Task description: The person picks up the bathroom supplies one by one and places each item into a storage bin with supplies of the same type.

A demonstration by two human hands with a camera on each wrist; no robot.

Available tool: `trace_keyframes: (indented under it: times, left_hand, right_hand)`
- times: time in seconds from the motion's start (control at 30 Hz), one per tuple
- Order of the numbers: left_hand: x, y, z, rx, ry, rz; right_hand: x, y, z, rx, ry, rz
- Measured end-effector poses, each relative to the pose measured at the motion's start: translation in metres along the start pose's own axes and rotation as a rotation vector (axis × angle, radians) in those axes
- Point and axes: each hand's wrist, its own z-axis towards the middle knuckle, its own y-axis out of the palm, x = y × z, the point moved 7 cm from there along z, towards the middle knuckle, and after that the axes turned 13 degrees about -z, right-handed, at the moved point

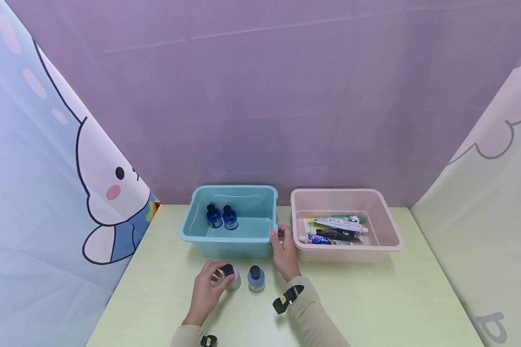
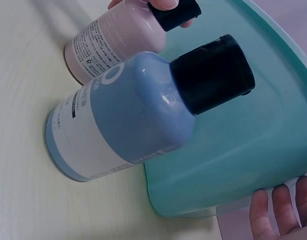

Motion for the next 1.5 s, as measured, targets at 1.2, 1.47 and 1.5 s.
trace_keyframes:
  times: [1.2, 1.47, 1.5]
  left_hand:
    - [0.001, -0.004, -0.002, 0.025, 0.073, -0.027]
    - [0.003, -0.009, 0.001, 0.041, 0.08, 0.021]
    - [0.004, -0.01, 0.001, 0.044, 0.083, 0.022]
  right_hand:
    - [0.001, 0.0, 0.0, -0.031, 0.011, 0.01]
    - [0.001, 0.0, 0.0, -0.018, 0.002, 0.018]
    - [0.001, 0.0, 0.0, -0.019, 0.002, 0.022]
